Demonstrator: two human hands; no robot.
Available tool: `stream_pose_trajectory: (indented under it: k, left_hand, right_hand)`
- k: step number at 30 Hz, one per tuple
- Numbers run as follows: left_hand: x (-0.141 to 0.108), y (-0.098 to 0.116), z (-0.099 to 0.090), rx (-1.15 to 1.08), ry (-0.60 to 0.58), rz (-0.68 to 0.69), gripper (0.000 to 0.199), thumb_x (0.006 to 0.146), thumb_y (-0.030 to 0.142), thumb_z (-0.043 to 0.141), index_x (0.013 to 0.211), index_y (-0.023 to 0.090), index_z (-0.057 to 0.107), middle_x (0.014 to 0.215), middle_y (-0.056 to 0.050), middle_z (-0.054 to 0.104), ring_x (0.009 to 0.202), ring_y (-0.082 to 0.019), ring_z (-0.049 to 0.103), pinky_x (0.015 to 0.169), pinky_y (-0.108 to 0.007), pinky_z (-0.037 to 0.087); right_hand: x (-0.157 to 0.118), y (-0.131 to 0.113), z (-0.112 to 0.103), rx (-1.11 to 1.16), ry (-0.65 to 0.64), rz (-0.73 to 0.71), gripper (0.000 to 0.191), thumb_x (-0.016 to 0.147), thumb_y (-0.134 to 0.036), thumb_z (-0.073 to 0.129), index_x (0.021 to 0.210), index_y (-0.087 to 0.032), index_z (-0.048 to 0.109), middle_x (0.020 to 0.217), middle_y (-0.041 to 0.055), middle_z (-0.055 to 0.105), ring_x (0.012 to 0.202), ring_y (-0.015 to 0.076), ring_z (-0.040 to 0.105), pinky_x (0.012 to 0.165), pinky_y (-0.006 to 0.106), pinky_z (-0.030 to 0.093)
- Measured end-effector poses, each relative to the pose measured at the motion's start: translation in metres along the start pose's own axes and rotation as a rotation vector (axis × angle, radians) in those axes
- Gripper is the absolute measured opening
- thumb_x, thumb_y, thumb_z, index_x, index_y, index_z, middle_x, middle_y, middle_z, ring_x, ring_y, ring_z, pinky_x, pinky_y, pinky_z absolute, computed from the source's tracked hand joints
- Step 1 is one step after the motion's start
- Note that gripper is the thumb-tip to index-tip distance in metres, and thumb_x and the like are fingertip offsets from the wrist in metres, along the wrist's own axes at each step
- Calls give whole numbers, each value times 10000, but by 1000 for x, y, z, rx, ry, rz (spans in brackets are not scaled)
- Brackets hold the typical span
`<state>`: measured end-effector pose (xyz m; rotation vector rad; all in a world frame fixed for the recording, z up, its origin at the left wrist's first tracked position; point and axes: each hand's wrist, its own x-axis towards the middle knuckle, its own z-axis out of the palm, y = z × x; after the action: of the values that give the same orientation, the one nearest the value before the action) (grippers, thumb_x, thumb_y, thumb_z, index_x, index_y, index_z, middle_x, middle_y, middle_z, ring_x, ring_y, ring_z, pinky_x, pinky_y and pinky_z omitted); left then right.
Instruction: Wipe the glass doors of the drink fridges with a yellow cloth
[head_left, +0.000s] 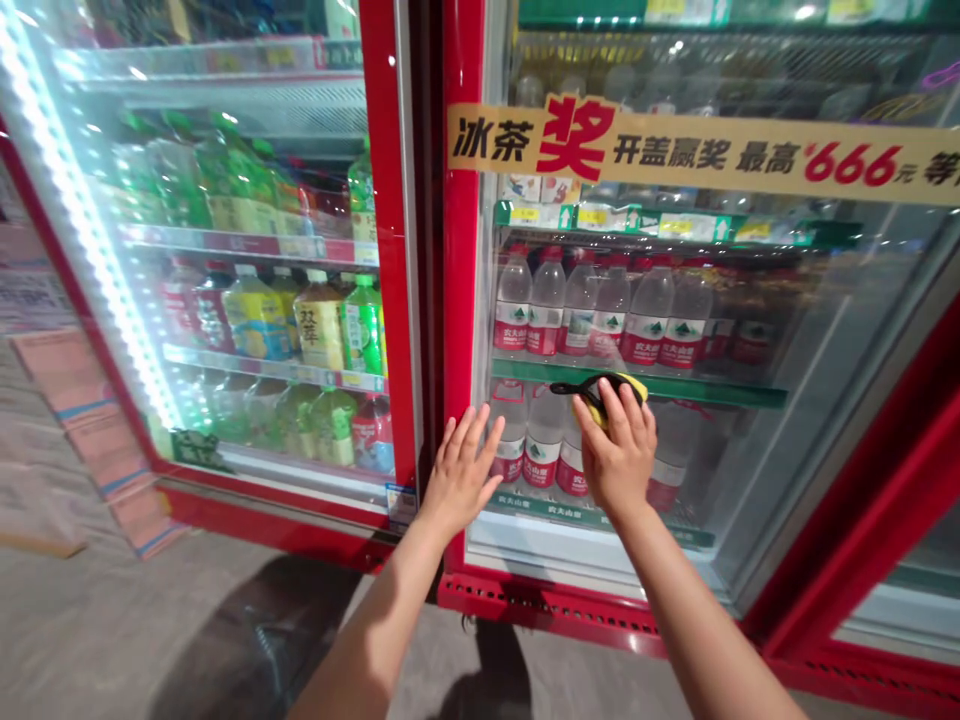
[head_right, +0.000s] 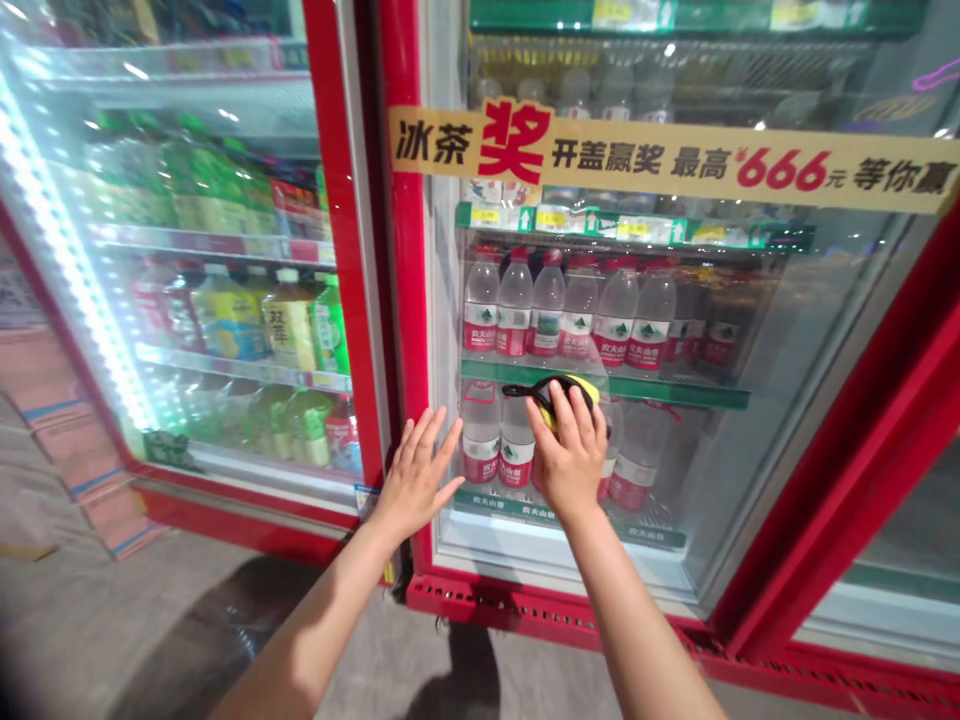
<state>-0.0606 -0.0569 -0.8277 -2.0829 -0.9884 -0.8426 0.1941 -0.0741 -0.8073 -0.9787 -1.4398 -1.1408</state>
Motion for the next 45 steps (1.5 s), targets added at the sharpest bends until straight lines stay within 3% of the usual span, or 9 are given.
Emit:
stream_pose_trajectory:
  k: [4,9,15,21,25,28,33,39,45]
  left_hand:
    - [-7,-8,-1,16,19,-20,1060,873,324,759,1668,193,69,1705,-186,248,1589,-356,206,1276,-567,283]
    - [-10,-12,-2,12,8,-34,1053,899,326,725,1667,179,20,1703,-185,258,1587,-349,218,1279,-565,276]
    - [-14,-19,-5,4,15,-51,1002,923,321,687,1667,172,33,1697,-185,275,1582,-345,237,1279,-563,277]
    - [-20,-30,-6,-1,40,-88,983,907,258,690,1663,152,71,1689,-209,279,1592,-344,200,1274,-574,284]
    - [-16,-30,-10,-17,45,-118,1001,884,246,704,1658,143,77,1690,-221,271,1596,-356,174,1278,-589,263]
    - [-13,-28,-14,-30,38,-133,1045,863,245,720,1659,136,51,1693,-222,262,1595,-362,174,1282,-588,252]
    - [-13,-31,-18,-33,29,-129,1109,839,263,754,1665,168,19,1700,-197,259,1591,-356,199,1281,-561,268]
    - [-11,-35,-20,-49,90,-136,1084,881,345,733,1665,163,6,1691,-210,275,1579,-366,238,1279,-581,255]
    - [-13,-34,-20,-78,89,-136,1067,872,282,719,1665,167,15,1694,-191,276,1579,-361,242,1283,-575,256]
  right_hand:
    - [-10,-45,13,98,-192,-160,456,1012,-169,510,1449,-276,589,1546,80,557,1487,248,441,1271,508,216]
    - [-24,-32,7,132,-166,-309,354,1017,-188,556,1332,-309,663,1482,21,624,1450,189,492,1270,421,227]
    - [12,-43,14,-26,-46,-29,381,1007,-160,552,1358,-268,653,1537,69,564,1531,230,380,1239,427,249]
    - [21,-57,15,72,-236,-399,421,1029,-206,500,1429,-291,600,1525,4,582,1444,210,483,1286,438,128]
    - [53,-55,19,51,-218,-330,510,1034,-202,506,1534,-303,489,1526,8,585,1430,219,491,1294,447,99]
    - [61,-57,25,93,-240,-343,531,1022,-193,530,1540,-301,479,1518,20,595,1441,234,479,1294,484,152]
    - [59,-49,28,213,-336,-748,388,992,-187,594,1371,-251,642,1448,28,650,1398,225,525,1254,488,331]
    - [95,-44,36,152,-216,-564,364,1025,-217,588,1380,-284,634,1441,36,656,1398,226,536,1226,493,368]
    - [98,-49,36,234,-336,-876,297,1023,-250,597,1310,-239,674,1439,33,659,1388,214,546,1202,472,421]
